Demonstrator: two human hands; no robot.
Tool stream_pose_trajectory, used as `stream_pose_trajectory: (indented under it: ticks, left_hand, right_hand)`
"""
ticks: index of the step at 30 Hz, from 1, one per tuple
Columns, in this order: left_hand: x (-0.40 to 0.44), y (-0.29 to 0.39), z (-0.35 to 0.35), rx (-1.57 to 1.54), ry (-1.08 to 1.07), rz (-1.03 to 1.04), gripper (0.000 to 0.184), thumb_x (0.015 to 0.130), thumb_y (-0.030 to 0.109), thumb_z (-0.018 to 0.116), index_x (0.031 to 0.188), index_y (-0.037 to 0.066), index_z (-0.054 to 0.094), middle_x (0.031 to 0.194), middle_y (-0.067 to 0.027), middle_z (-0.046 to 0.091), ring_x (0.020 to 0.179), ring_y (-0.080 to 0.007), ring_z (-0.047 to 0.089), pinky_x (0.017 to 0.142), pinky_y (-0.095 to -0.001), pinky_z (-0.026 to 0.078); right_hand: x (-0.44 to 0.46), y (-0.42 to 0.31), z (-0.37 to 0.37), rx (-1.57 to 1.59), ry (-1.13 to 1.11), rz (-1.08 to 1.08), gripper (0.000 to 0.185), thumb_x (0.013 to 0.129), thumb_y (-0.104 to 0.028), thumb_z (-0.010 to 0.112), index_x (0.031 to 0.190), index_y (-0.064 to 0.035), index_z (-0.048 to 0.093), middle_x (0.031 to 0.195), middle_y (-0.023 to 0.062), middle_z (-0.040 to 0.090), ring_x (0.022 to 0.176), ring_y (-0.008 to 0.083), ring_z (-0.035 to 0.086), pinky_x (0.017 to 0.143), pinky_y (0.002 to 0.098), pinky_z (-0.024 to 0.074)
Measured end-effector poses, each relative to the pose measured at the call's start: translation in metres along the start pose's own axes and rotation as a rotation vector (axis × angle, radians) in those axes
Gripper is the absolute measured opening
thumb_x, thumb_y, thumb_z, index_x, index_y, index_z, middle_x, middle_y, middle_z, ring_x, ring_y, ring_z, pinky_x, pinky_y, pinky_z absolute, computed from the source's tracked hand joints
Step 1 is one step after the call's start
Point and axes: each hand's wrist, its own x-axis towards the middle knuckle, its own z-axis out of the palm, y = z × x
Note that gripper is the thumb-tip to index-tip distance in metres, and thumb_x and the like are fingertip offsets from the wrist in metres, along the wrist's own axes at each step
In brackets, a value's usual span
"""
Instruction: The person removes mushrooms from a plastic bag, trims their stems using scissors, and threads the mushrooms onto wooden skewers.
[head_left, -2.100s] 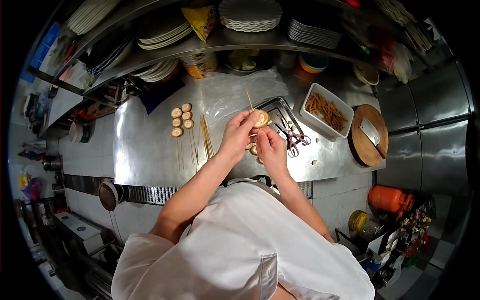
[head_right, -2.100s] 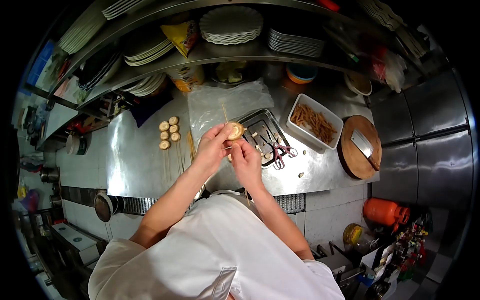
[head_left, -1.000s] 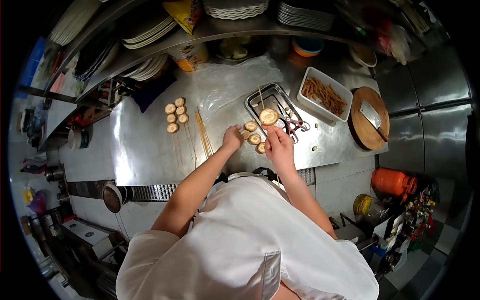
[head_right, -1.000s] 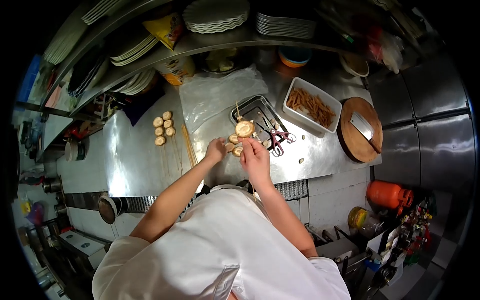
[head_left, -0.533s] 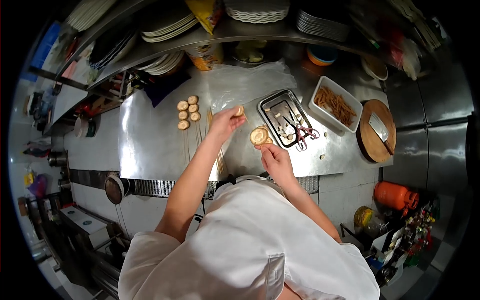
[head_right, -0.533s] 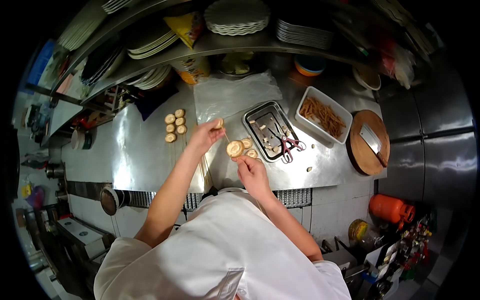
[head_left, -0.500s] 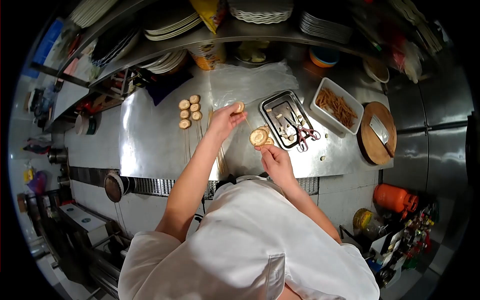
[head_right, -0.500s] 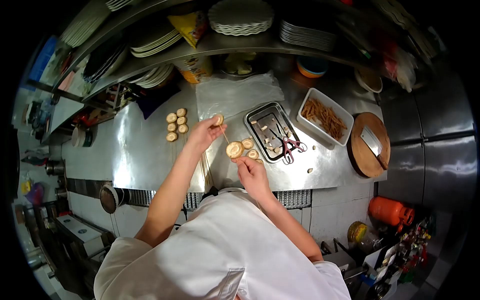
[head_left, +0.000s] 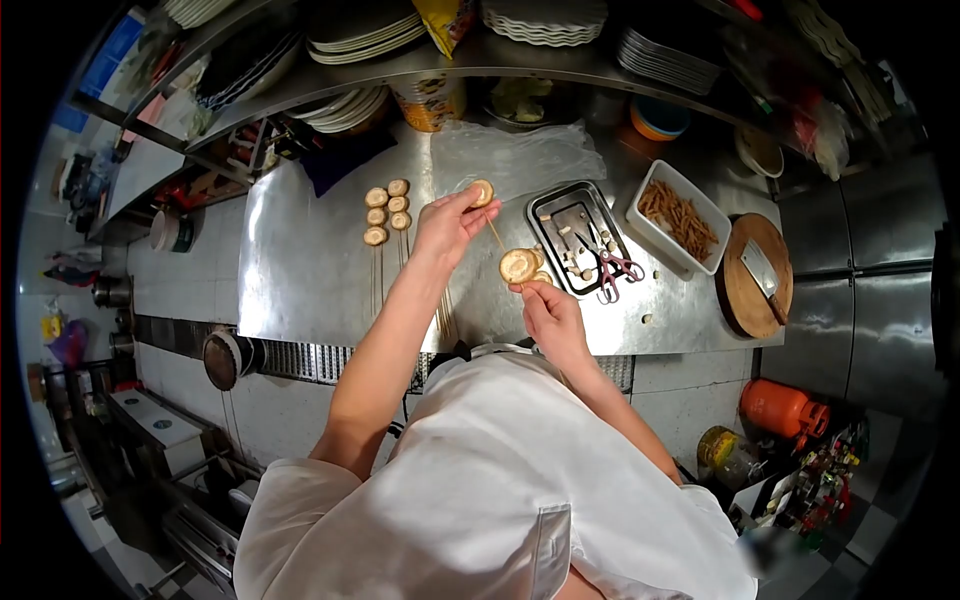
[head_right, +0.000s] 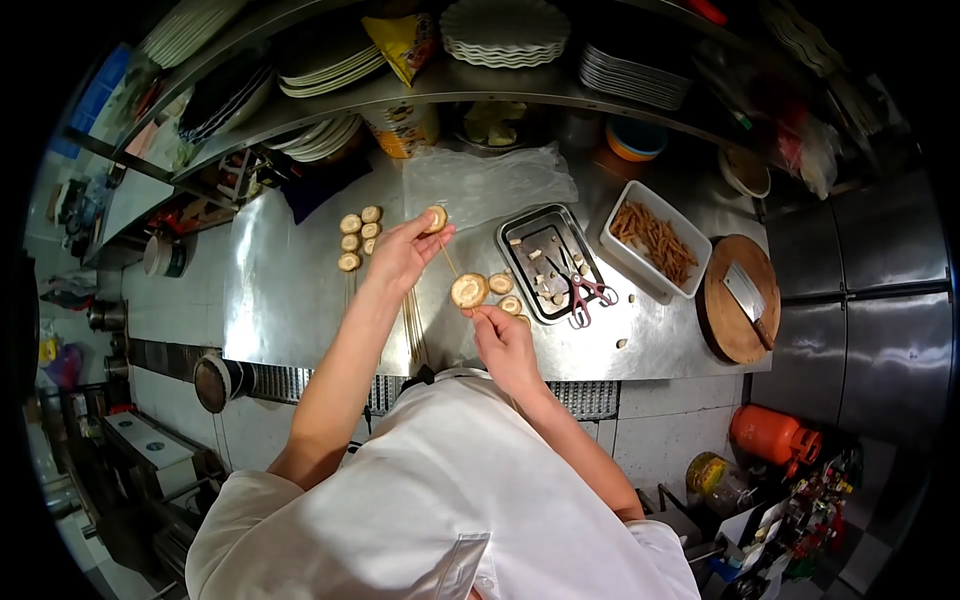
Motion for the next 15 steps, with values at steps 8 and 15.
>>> stream_pose_trajectory:
  ticks: [8,15]
  left_hand:
    - [-0.012,-0.006,0.016,0.031,-0.038,-0.010,0.027,0.097,0.011,0.064,0.116,-0.009,0.059,0.112,-0.0188,0.067,0.103,-0.0326,0.069,0.091,-0.0373,0.059]
    - [-0.022,-0.010,0.038,0.030,-0.063,0.024,0.025,0.097,0.012,0.064,0.112,-0.008,0.059,0.109,-0.0185,0.067,0.102,-0.0318,0.070,0.088,-0.0388,0.059]
  right_hand:
    - [0.000,0.003,0.001,-0.012,0.042,-0.045,0.024,0.105,-0.014,0.049,0.112,0.0017,0.067,0.058,-0.0089,0.040,0.047,0.0013,0.032,0.044,0.0207,0.0246]
    - [0.005,-0.002,0.005,-0.013,0.094,-0.120,0.024,0.105,-0.012,0.049,0.114,0.0022,0.066,0.059,-0.0094,0.040,0.048,0.0006,0.031,0.044,0.0209,0.0237]
